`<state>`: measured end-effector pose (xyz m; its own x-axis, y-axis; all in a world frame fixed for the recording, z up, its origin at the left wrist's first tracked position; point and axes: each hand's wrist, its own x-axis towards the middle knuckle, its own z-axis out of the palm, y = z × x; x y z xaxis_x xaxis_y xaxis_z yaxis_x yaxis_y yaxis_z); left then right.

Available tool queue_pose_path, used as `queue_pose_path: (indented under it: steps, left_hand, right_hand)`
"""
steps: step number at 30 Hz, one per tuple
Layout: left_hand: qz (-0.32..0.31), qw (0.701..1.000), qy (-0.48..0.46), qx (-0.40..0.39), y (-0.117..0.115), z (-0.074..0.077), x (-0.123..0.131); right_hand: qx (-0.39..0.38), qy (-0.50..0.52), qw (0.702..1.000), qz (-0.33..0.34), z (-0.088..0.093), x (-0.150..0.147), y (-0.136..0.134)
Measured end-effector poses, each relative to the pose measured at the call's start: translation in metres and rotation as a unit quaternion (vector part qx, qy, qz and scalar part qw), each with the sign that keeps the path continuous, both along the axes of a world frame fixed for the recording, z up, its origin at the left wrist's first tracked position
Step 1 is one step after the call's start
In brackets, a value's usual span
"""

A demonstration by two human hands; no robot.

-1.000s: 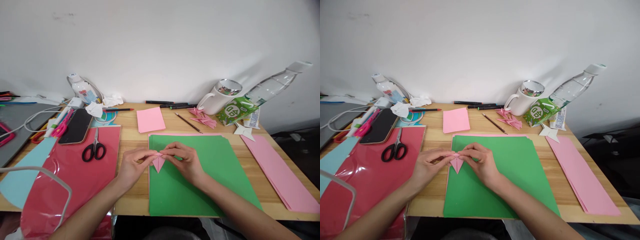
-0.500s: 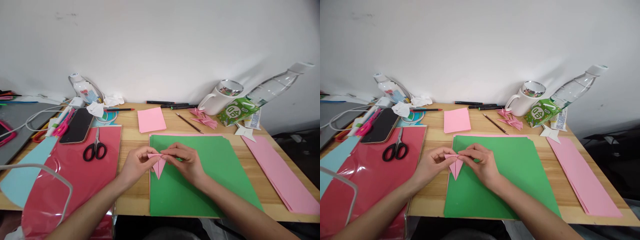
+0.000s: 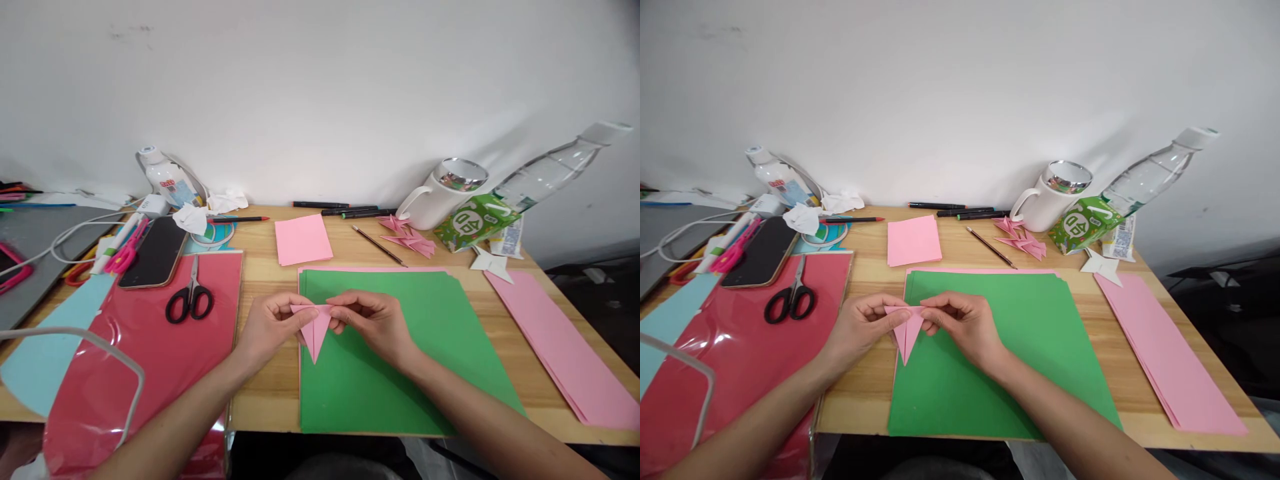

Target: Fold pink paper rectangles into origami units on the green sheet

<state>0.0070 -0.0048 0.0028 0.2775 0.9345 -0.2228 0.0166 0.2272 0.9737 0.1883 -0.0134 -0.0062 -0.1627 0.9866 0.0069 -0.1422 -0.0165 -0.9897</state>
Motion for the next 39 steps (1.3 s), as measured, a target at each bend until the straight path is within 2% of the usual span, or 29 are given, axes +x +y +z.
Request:
queue_pose_path:
  steps: [7, 10, 15, 22, 27, 39]
  left_hand:
    - [-0.001, 0.999, 0.035, 0.017, -0.0001, 0.0045, 0.0009]
    - [-0.005, 0.999, 0.049, 0.02, -0.0007, 0.0058, 0.0015]
    - [-0.01, 0.998, 0.051, 0.022, -0.0033, 0.0034, 0.0041]
    - [-0.025, 0.999, -0.006, -0.032, -0.0009, 0.0058, 0.0016]
    - [-0.03, 0.999, -0.008, -0.034, -0.0006, 0.0089, 0.0006]
    - [-0.028, 0.996, -0.017, -0.081, -0.0028, 0.0084, 0.0034]
  right_hand:
    - [-0.027, -0.046, 0.998, 0.031, 0.0008, 0.002, -0.0014]
    - [-0.003, -0.096, 0.994, 0.048, -0.0001, 0.002, -0.0025]
    - [0.078, -0.147, 0.985, 0.037, -0.0028, 0.0003, -0.0021]
    - [0.074, -0.144, 0.987, 0.019, 0.0028, 0.0005, -0.0019]
    - [0.08, -0.162, 0.983, 0.025, 0.002, 0.0021, -0.0016]
    - [-0.032, -0.078, 0.995, 0.055, 0.0022, 0.001, -0.0009]
